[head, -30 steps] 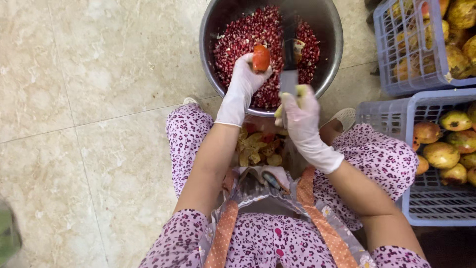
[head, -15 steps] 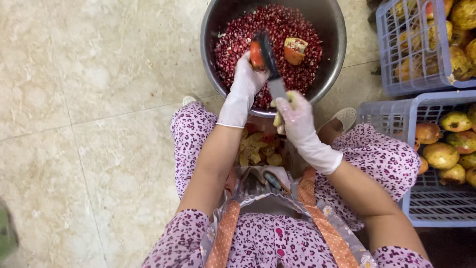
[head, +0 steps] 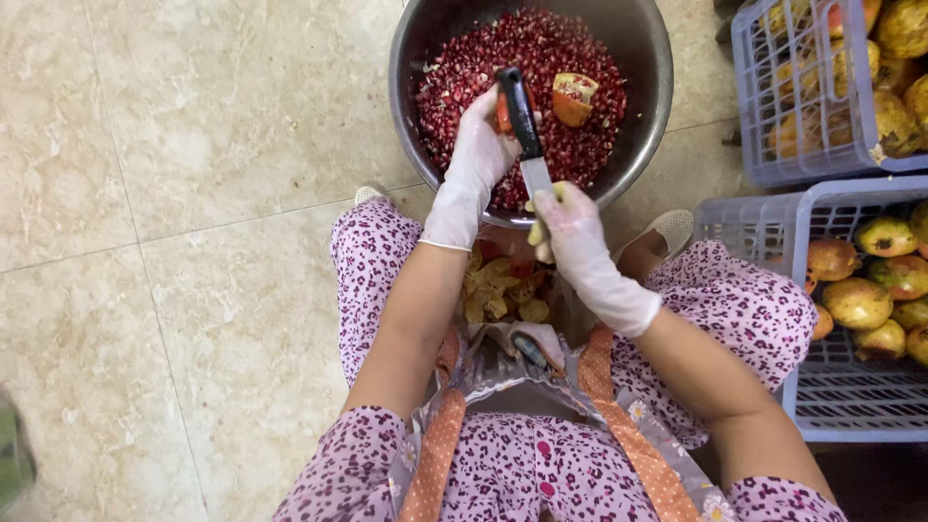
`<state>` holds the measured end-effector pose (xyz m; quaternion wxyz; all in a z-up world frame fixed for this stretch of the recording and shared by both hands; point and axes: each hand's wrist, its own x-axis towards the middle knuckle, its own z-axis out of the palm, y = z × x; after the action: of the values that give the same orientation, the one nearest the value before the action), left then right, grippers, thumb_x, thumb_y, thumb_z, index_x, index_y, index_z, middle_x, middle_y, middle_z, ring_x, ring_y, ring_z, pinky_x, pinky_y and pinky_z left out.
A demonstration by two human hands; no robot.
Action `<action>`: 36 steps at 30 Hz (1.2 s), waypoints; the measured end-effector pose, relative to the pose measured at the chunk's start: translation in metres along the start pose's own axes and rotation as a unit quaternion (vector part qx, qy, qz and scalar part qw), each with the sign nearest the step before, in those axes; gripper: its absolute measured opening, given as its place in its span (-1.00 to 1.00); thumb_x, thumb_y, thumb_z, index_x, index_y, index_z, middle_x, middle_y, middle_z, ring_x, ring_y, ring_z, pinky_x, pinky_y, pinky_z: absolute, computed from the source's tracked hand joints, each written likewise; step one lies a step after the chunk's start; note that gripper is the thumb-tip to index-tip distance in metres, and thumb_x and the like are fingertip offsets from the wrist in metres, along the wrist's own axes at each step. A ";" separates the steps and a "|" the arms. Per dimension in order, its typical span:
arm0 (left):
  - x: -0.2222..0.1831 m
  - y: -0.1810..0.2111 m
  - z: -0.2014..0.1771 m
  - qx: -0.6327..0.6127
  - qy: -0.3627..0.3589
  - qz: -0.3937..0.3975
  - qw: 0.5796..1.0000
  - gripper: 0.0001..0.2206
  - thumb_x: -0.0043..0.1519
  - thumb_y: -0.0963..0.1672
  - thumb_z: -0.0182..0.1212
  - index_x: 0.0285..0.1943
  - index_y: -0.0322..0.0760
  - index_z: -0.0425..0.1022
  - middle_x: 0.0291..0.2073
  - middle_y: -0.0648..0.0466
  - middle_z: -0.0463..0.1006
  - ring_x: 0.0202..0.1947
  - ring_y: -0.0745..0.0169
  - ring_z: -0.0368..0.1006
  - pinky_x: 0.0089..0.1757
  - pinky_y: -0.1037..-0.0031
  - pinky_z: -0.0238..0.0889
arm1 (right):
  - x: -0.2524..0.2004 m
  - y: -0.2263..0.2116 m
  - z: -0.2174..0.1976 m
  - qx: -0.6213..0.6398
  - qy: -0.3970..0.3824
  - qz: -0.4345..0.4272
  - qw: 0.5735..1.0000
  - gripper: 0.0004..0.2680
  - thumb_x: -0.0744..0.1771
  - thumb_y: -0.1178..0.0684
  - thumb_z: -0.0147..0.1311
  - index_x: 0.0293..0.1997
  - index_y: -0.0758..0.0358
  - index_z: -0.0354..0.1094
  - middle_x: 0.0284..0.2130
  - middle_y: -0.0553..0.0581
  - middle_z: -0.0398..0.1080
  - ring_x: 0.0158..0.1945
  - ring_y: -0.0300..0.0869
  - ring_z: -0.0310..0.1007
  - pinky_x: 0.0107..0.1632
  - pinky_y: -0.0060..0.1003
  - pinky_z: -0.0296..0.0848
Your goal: The person sits on the floor and uses a knife to cut and separate pomegranate arils from the rind. They place the arils into a metal bowl and discard the rind into a plastic bag between their legs. The process is repeated with multiple pomegranates.
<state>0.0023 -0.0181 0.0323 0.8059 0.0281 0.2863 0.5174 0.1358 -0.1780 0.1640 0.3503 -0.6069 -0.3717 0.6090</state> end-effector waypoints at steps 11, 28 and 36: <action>0.009 -0.006 -0.021 0.029 0.083 -0.053 0.995 -0.61 0.29 0.09 0.08 0.11 -0.18 0.45 -0.09 0.02 0.54 -0.23 0.15 0.44 -0.23 0.31 0.26 | 0.002 0.003 0.002 -0.012 0.059 -0.212 0.975 -0.86 0.47 0.04 -0.10 -0.06 0.34 0.21 -0.54 0.07 0.38 -0.56 -0.30 0.38 -0.53 -0.40 0.39; 0.001 0.003 -0.019 -0.046 0.053 -0.035 0.997 -0.63 0.11 -0.16 0.02 0.10 -0.44 0.36 -0.03 -0.25 0.48 -0.09 -0.26 0.50 -0.12 0.09 0.49 | -0.003 0.002 0.000 0.023 0.031 -0.133 0.990 -0.84 0.44 0.02 -0.03 -0.06 0.32 0.21 -0.59 0.04 0.34 -0.65 -0.32 0.28 -0.61 -0.44 0.29; -0.016 0.009 -0.001 -0.083 0.047 -0.039 0.995 -0.63 0.12 -0.15 0.02 0.07 -0.51 0.39 -0.02 -0.29 0.47 -0.07 -0.30 0.50 -0.06 0.07 0.46 | -0.004 0.004 0.000 0.038 0.054 -0.216 0.974 -0.82 0.46 -0.02 -0.09 -0.04 0.32 0.21 -0.55 0.00 0.40 -0.61 -0.35 0.39 -0.59 -0.45 0.46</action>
<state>-0.0104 -0.0276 0.0417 0.8109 -0.0748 0.2807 0.5080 0.1358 -0.1839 0.1624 0.5160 -0.5308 -0.4509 0.4987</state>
